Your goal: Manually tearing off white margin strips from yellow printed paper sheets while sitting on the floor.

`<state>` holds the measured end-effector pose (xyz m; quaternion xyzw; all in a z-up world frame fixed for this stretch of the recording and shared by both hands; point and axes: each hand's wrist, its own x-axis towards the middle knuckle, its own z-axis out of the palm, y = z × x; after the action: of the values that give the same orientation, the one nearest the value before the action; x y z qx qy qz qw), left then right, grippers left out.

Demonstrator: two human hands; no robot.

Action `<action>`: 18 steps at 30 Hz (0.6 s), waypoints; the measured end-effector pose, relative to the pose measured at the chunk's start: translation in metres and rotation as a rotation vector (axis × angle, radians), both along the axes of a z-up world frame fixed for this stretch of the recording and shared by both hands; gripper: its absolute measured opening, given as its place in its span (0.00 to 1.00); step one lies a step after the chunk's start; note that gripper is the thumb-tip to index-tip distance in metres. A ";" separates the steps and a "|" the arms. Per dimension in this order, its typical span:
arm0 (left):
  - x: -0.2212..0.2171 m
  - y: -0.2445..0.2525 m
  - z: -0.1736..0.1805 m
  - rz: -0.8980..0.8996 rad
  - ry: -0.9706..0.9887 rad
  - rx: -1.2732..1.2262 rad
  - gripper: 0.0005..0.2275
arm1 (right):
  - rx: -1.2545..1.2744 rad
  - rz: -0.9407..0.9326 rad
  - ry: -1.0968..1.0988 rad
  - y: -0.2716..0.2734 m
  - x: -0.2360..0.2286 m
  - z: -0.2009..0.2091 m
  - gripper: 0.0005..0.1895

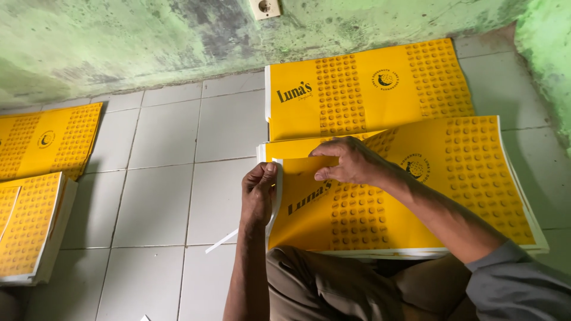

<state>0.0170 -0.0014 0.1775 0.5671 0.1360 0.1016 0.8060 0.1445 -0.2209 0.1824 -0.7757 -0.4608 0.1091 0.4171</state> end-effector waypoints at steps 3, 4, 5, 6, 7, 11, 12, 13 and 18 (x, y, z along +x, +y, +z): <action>0.003 -0.001 0.002 -0.008 0.016 -0.009 0.16 | 0.018 -0.033 -0.001 -0.001 -0.003 0.005 0.19; 0.001 -0.002 0.004 -0.008 0.020 -0.009 0.16 | 0.034 -0.042 0.007 0.001 -0.004 0.006 0.20; -0.001 -0.001 0.001 -0.002 0.027 -0.012 0.16 | 0.031 -0.036 0.014 0.003 -0.008 0.004 0.20; 0.001 0.000 -0.001 0.011 0.033 -0.056 0.15 | 0.030 -0.073 -0.063 0.006 -0.008 0.005 0.22; 0.004 0.001 -0.002 0.024 0.039 -0.100 0.14 | 0.030 -0.109 -0.140 0.009 -0.008 0.006 0.25; 0.011 0.010 -0.008 0.030 0.041 -0.176 0.14 | 0.260 -0.231 -0.527 0.027 -0.012 -0.029 0.15; 0.013 0.009 -0.002 0.032 0.049 -0.204 0.14 | 0.298 -0.220 -0.554 0.035 -0.016 -0.031 0.14; 0.015 0.007 0.005 0.034 0.057 -0.231 0.13 | 0.337 -0.210 -0.581 0.042 -0.021 -0.034 0.16; 0.033 0.023 -0.040 0.064 0.132 -0.276 0.13 | 0.293 -0.192 -0.459 0.081 -0.045 -0.024 0.13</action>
<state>0.0500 0.0215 0.1380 0.4517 0.2191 0.0700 0.8620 0.0992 -0.1401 0.1589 -0.7516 -0.4786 -0.1769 0.4180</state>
